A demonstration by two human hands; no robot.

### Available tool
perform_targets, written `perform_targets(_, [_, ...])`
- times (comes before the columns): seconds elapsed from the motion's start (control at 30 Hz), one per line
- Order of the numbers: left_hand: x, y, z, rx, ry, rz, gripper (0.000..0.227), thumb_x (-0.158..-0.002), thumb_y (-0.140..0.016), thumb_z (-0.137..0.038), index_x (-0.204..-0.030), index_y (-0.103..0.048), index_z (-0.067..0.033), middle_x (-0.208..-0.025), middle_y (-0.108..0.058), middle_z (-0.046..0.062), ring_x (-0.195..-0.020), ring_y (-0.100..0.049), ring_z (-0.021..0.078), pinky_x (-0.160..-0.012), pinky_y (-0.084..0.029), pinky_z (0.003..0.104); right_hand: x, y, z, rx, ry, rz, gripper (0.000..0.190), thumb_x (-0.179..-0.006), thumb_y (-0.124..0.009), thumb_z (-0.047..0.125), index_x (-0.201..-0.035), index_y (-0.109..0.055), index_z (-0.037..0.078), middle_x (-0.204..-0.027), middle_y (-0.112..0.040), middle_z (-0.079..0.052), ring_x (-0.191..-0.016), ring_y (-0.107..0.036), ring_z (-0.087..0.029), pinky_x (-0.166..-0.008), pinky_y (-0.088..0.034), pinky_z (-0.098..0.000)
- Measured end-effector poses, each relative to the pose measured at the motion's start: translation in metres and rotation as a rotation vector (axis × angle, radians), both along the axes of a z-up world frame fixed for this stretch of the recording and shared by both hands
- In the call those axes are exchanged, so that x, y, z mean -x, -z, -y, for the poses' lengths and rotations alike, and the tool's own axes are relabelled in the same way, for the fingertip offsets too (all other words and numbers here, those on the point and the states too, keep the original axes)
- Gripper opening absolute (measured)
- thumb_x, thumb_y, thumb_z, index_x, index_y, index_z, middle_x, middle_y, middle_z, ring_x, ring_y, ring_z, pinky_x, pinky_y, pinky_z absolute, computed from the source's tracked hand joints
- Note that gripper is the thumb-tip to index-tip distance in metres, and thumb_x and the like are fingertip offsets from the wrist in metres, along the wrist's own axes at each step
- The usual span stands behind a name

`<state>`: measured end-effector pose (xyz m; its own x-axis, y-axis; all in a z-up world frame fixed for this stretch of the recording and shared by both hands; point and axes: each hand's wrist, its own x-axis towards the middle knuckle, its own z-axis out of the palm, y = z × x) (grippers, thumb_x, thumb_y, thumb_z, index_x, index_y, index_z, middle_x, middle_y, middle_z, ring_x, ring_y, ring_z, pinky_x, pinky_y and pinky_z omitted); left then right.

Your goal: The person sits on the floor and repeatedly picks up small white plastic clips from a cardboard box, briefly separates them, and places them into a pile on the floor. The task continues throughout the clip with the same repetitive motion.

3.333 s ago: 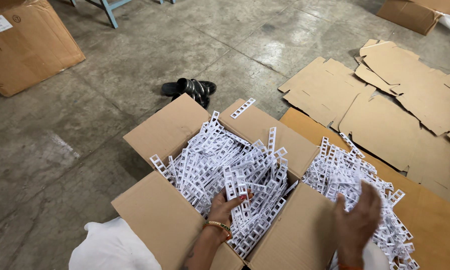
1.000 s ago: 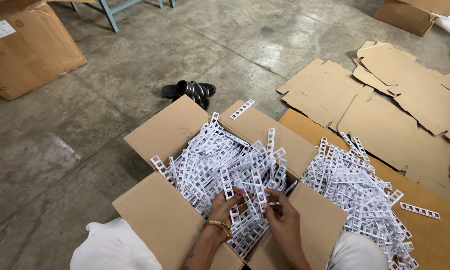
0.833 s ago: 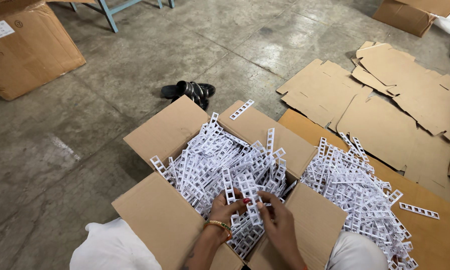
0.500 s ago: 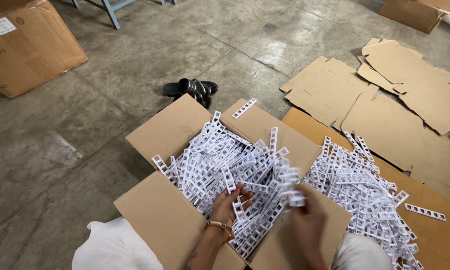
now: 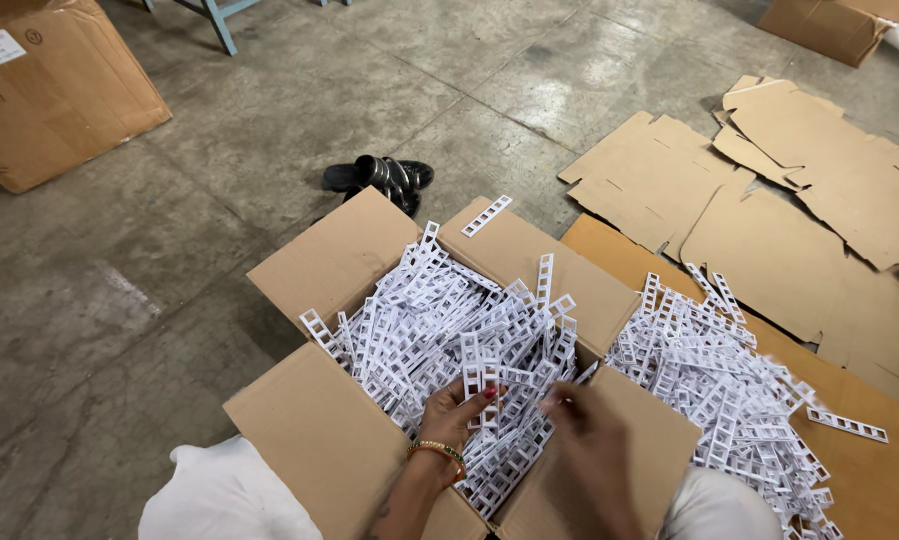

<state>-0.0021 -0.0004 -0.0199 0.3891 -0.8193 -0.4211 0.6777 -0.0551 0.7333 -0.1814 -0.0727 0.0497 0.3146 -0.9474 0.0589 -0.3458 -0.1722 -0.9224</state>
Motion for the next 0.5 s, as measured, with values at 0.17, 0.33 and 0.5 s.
perform_targets(0.17, [0.001, 0.033, -0.001, 0.126, 0.102, -0.022, 0.022, -0.094, -0.072, -0.012, -0.114, -0.076, -0.0031, -0.097, -0.079, 0.006, -0.081, -0.07, 0.0133, -0.069, -0.056, 0.031, -0.034, -0.006, -0.031, 0.024, -0.242, -0.128, 0.042, -0.08, -0.08, 0.018, -0.119, -0.071, 0.006, -0.083, -0.08, -0.008, -0.07, -0.076, -0.012, -0.066, -0.06, -0.0277])
perform_targets(0.33, [0.011, 0.046, 0.001, 0.192, 0.28, -0.031, 0.031, -0.105, -0.065, -0.02, -0.133, -0.071, -0.009, -0.105, -0.071, 0.002, -0.088, -0.062, 0.0094, -0.077, -0.056, 0.027, -0.024, 0.007, -0.022, -0.156, -0.2, -0.139, 0.031, -0.084, -0.077, 0.015, -0.113, -0.071, 0.003, -0.075, -0.08, -0.012, -0.063, -0.072, -0.016, -0.06, -0.057, -0.0322])
perform_targets(0.5, [0.019, 0.011, 0.002, -0.026, 0.205, -0.011, 0.032, -0.101, -0.054, -0.027, -0.125, -0.071, -0.0129, -0.117, -0.078, -0.005, -0.109, -0.072, 0.0081, -0.092, -0.061, 0.026, -0.013, 0.029, -0.008, -0.277, -0.033, 0.32, 0.025, -0.086, -0.071, 0.005, -0.109, -0.072, -0.003, -0.095, -0.079, -0.007, -0.084, -0.074, -0.013, -0.073, -0.06, -0.0284])
